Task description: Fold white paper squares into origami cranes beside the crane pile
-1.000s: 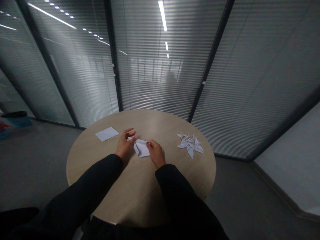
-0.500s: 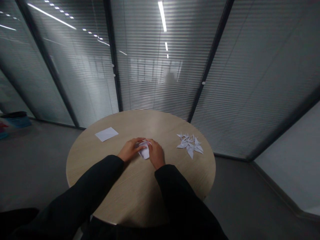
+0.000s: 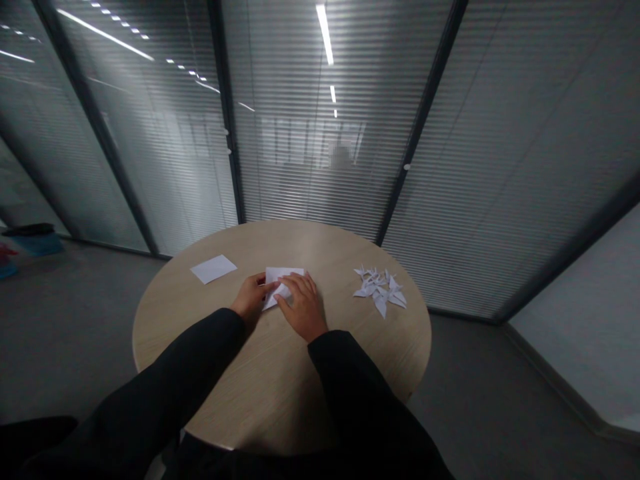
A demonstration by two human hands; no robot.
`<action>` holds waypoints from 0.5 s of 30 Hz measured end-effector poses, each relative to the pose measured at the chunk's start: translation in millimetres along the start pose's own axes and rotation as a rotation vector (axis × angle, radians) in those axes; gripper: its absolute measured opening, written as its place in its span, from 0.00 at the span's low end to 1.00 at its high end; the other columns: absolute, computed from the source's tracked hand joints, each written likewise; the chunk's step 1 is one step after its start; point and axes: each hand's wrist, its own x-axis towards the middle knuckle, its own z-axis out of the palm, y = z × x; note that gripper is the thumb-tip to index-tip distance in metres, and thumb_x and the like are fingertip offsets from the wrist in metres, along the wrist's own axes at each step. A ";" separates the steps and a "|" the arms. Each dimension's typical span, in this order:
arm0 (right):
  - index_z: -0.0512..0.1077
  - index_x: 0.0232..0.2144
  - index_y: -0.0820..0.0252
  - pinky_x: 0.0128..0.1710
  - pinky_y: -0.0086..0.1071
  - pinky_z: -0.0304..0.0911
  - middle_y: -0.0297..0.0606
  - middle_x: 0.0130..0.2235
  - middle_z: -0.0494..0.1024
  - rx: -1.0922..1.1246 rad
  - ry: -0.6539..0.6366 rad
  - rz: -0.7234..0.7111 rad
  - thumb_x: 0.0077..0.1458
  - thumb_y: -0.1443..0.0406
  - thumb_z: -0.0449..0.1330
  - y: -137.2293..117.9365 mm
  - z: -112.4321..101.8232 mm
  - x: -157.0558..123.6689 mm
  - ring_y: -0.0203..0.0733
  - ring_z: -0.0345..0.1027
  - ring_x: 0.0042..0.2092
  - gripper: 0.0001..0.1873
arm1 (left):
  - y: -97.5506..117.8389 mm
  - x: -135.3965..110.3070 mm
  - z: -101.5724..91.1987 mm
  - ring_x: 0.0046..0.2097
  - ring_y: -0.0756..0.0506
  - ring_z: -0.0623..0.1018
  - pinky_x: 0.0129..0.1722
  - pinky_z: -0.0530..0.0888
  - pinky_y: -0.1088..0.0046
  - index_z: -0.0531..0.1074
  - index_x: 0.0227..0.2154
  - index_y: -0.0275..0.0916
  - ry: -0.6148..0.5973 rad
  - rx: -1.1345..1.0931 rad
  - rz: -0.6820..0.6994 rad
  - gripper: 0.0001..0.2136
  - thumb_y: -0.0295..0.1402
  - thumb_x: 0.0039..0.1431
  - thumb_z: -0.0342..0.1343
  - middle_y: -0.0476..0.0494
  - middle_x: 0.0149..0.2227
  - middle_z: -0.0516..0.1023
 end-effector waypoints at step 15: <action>0.72 0.36 0.54 0.64 0.51 0.42 0.37 0.39 0.72 -0.171 -0.078 0.045 0.53 0.72 0.55 0.9 -3.6 -1.0 0.45 0.64 0.48 0.11 | -2.6 2.2 4.3 0.26 0.51 0.74 0.26 0.70 0.77 0.73 0.31 0.32 0.058 -0.407 -0.122 0.07 0.26 0.48 0.62 0.44 0.28 0.78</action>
